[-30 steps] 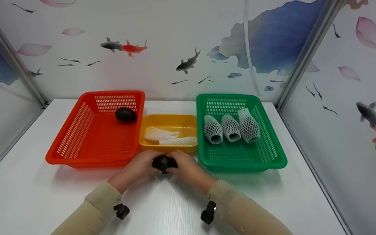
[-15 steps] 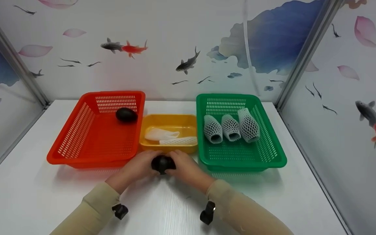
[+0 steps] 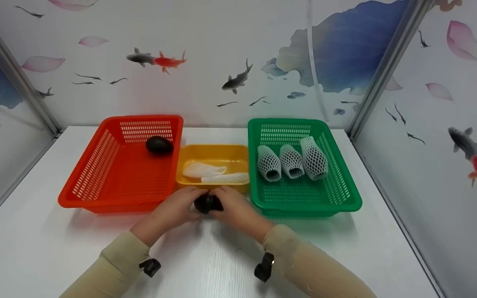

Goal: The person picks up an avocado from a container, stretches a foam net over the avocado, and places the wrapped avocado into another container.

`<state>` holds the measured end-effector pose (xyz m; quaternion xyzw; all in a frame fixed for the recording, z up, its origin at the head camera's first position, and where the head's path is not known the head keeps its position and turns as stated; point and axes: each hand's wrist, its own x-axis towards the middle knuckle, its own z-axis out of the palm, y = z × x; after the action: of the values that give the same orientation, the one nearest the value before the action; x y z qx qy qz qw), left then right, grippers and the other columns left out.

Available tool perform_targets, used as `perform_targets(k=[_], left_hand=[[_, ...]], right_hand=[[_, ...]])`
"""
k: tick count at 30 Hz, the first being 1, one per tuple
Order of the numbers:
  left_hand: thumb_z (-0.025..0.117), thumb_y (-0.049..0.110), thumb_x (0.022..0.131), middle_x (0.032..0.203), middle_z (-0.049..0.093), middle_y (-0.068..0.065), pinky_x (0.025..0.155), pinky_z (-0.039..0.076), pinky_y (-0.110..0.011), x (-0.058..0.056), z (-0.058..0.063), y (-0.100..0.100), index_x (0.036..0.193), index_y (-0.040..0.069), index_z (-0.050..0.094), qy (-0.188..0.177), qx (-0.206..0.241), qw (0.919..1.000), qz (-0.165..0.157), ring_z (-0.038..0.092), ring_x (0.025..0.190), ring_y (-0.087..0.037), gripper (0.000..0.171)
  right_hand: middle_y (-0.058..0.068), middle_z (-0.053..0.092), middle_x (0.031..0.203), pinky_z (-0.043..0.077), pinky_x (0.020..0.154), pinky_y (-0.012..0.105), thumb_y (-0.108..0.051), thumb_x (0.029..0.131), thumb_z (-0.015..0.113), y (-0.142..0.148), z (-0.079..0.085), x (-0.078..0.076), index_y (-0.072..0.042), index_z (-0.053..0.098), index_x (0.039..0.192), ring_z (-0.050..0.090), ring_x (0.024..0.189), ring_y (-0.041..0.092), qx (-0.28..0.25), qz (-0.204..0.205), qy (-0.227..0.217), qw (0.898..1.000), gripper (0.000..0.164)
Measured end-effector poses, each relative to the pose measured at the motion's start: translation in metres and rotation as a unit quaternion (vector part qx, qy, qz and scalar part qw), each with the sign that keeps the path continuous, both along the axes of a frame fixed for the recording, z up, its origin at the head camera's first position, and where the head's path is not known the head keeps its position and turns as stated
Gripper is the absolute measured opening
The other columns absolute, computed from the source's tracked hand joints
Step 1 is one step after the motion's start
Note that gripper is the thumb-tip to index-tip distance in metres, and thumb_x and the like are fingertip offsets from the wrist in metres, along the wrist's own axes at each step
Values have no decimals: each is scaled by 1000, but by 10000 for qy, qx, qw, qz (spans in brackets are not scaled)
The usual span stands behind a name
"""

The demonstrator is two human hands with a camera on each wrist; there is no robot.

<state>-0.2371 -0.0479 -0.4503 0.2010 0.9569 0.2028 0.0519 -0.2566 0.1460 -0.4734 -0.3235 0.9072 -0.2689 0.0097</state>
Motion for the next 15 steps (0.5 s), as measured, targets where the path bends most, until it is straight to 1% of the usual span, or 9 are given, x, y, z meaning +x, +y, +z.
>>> perform_targets(k=[4, 6, 8, 11, 13, 15], left_hand=[[78, 26, 83, 129, 59, -4, 104, 42, -38, 2, 7, 1, 136, 16, 56, 87, -56, 9999, -81, 52, 119, -22, 58], [78, 25, 83, 131, 58, -2, 104, 41, -38, 3, 11, 2, 138, 18, 54, 173, 5, 9998, -105, 52, 119, -21, 60], [78, 23, 84, 133, 58, -2, 104, 41, -38, 2, 14, 1, 140, 19, 53, 374, 71, 9992, -151, 53, 119, -20, 62], [76, 22, 86, 127, 62, -2, 102, 44, -36, 0, 16, -1, 135, 17, 57, 804, 132, 9965, -183, 57, 112, -19, 53], [75, 21, 87, 119, 64, -2, 98, 46, -35, -2, 16, -3, 128, 14, 62, 1077, 143, 9939, -193, 58, 104, -18, 43], [73, 23, 89, 110, 66, -2, 95, 49, -33, -5, 15, -6, 121, 14, 66, 1273, 136, 9916, -156, 58, 97, -18, 34]], right_hand=[[7, 60, 121, 44, 99, 42, -18, 86, 76, -1, 5, -3, -7, 60, 122, 54, 112, 24, 138, -65, -8, 9999, 41], [5, 59, 125, 43, 101, 42, -19, 86, 76, -1, 8, -4, -10, 59, 126, 53, 115, 23, 152, -125, -27, 9998, 44], [2, 57, 129, 41, 103, 41, -19, 87, 76, -2, 11, -6, -14, 59, 129, 52, 118, 21, 104, -193, -32, 9998, 45], [-1, 57, 131, 40, 104, 40, -19, 88, 75, -4, 14, -7, -19, 57, 132, 51, 120, 19, -2, -299, -49, 9995, 47], [-1, 58, 128, 42, 102, 39, -20, 88, 74, -5, 15, -8, -18, 59, 130, 52, 116, 18, -17, -410, -78, 9991, 45], [-1, 60, 124, 43, 101, 39, -21, 89, 74, -7, 16, -8, -17, 60, 128, 54, 112, 18, 18, -560, -126, 9983, 42]])
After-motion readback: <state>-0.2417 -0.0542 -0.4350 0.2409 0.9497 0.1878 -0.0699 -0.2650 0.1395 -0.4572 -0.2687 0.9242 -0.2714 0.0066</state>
